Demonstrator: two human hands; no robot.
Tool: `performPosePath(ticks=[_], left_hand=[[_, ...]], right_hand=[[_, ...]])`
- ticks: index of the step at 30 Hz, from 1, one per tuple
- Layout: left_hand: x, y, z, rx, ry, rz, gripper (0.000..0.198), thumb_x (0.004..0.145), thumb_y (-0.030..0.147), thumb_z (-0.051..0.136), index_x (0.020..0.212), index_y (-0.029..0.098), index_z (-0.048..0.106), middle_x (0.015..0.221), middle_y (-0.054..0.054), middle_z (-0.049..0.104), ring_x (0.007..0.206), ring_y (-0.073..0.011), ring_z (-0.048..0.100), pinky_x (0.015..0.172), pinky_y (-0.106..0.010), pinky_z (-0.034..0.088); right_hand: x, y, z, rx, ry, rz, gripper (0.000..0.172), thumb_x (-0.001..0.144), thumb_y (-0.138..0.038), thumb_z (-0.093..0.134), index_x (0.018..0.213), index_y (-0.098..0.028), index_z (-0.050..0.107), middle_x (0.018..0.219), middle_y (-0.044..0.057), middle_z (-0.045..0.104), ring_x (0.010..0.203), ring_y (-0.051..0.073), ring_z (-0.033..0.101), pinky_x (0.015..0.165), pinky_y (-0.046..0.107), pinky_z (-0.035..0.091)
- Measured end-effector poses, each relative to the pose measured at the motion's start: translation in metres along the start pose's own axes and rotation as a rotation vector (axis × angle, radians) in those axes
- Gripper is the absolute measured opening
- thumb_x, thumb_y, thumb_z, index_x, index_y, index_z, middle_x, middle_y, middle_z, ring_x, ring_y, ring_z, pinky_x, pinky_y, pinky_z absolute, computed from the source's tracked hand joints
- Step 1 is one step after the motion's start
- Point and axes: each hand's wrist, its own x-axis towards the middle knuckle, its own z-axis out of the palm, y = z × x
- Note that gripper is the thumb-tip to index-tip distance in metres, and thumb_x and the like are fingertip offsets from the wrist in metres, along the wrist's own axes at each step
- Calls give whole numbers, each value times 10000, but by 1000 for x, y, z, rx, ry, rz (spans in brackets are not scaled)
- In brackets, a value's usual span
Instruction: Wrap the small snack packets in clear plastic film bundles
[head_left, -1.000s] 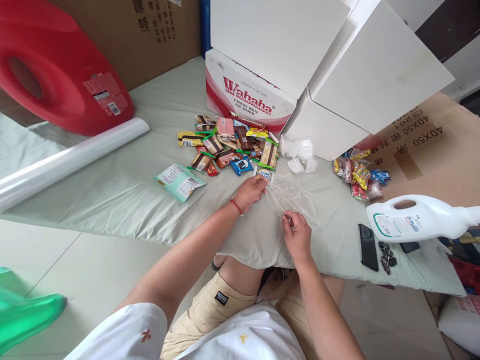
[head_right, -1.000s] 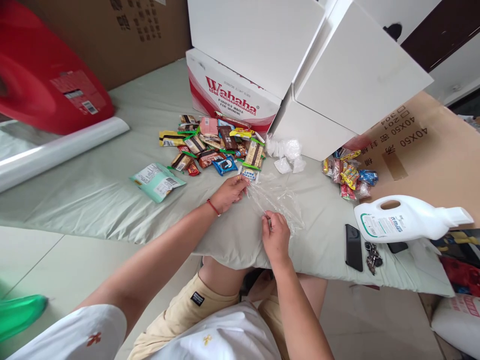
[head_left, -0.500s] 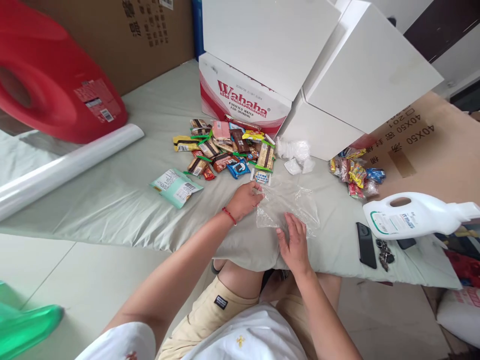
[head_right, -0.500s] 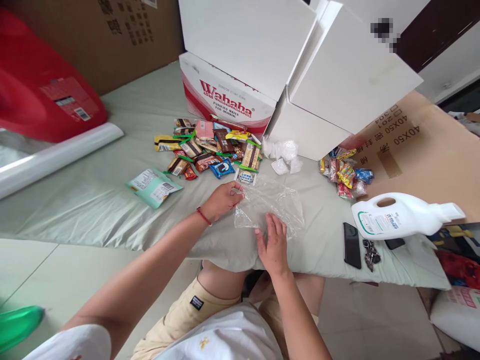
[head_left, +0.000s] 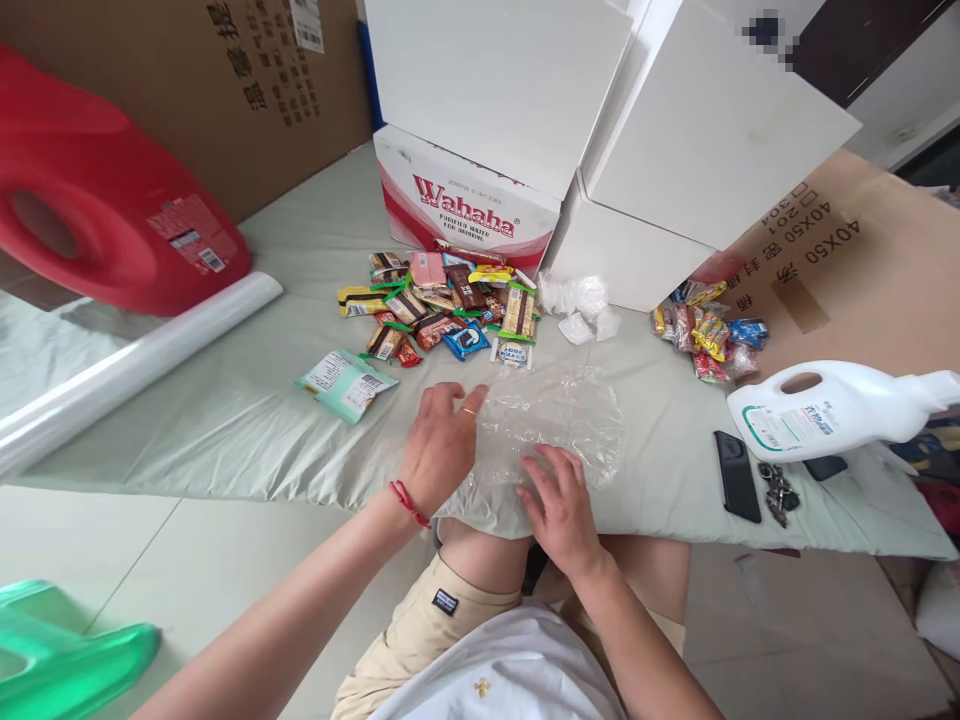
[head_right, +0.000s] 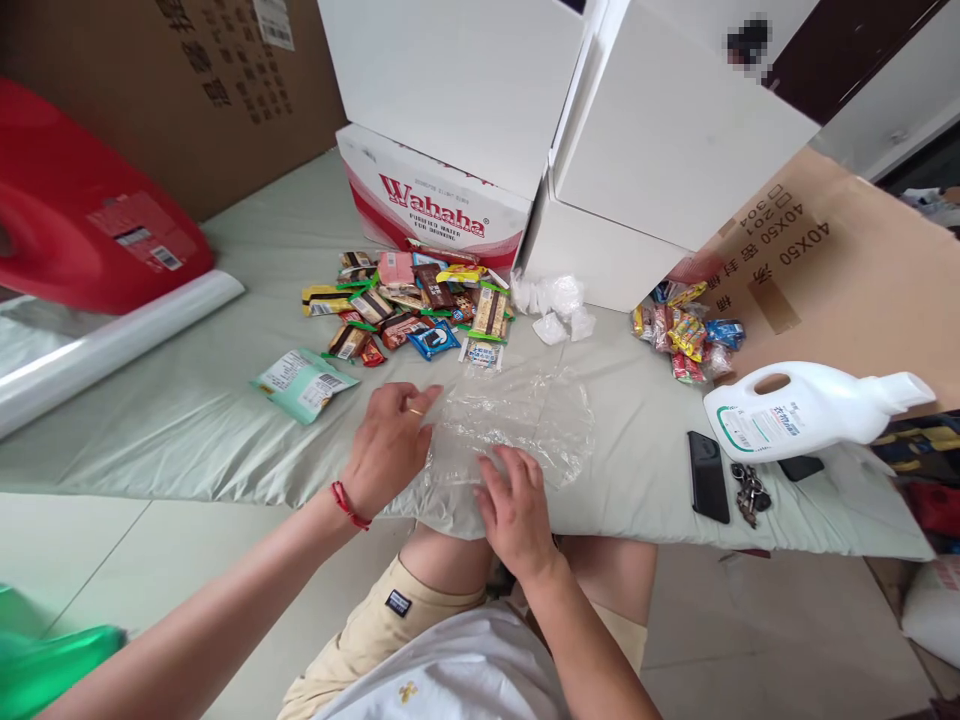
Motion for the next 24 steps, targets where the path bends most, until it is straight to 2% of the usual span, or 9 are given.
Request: performPosePath(ticks=[3, 5, 9, 12, 14, 17, 20, 22, 24], left_hand=[[12, 19, -10, -2, 4, 283, 309, 943, 105, 502, 1098, 210, 748, 1207, -146, 668, 1254, -318, 565, 1016, -465, 492], [22, 40, -12, -6, -49, 333, 267, 944, 112, 503, 1019, 188, 748, 1164, -149, 688, 1254, -318, 564, 993, -463, 502], [41, 71, 12, 17, -117, 339, 317, 992, 166, 458, 1157, 148, 728, 1311, -184, 674, 1348, -321, 537, 1102, -507, 449], [46, 63, 45, 31, -146, 262, 429, 1049, 256, 392, 1370, 146, 655, 1521, -191, 569, 1487, -324, 437, 1252, -599, 253], [44, 47, 62, 42, -164, 166, 486, 1064, 332, 372, 1457, 155, 597, 1593, -190, 501, 1521, -339, 395, 1263, -674, 150], [37, 24, 73, 41, -147, 93, 544, 1078, 401, 309, 1531, 193, 527, 1648, -162, 435, 1552, -339, 346, 1246, -737, 49], [32, 16, 71, 24, -139, 65, 571, 1084, 417, 254, 1555, 204, 496, 1664, -141, 410, 1558, -325, 341, 1241, -747, 14], [32, 16, 69, 18, -144, 47, 575, 1084, 408, 240, 1561, 202, 486, 1667, -140, 404, 1557, -317, 346, 1243, -742, 15], [33, 18, 69, 19, -145, 41, 573, 1081, 397, 244, 1568, 205, 477, 1673, -140, 394, 1563, -314, 336, 1248, -733, 15]], right_hand=[[11, -10, 16, 11, -72, -76, 316, 986, -173, 579, 1260, -253, 715, 1365, 103, 654, 1282, 289, 527, 1089, 510, 492], [13, -17, 29, 2, -123, -110, 295, 963, -143, 596, 1197, -249, 742, 1291, 103, 693, 1275, 293, 535, 1093, 512, 486], [9, -32, 37, 24, -184, -93, 252, 940, -145, 613, 1141, -200, 755, 1138, 131, 727, 1206, 310, 582, 1064, 519, 509], [2, -35, 19, 164, -166, -118, 312, 962, -141, 569, 1227, -206, 719, 1260, 118, 711, 1250, 278, 581, 1064, 469, 532], [-7, -25, 0, 265, -74, -57, 318, 984, -146, 531, 1232, -230, 711, 1265, 100, 719, 1225, 247, 610, 1049, 441, 548], [-24, 5, -27, 371, 239, 424, 223, 1014, -288, 535, 1129, -220, 713, 1104, 107, 749, 997, 222, 688, 854, 390, 612], [-33, 40, -43, 606, 454, 1003, 361, 929, -504, 641, 1120, -198, 664, 1120, 116, 737, 719, 154, 648, 520, 265, 537], [-28, 57, -46, 833, 475, 1193, 485, 803, -544, 761, 1126, -201, 647, 1159, 112, 739, 623, 109, 599, 428, 212, 450], [-17, 66, -46, 1042, 461, 1264, 514, 691, -489, 857, 1066, -201, 653, 1102, 102, 762, 558, 79, 550, 387, 179, 384]])
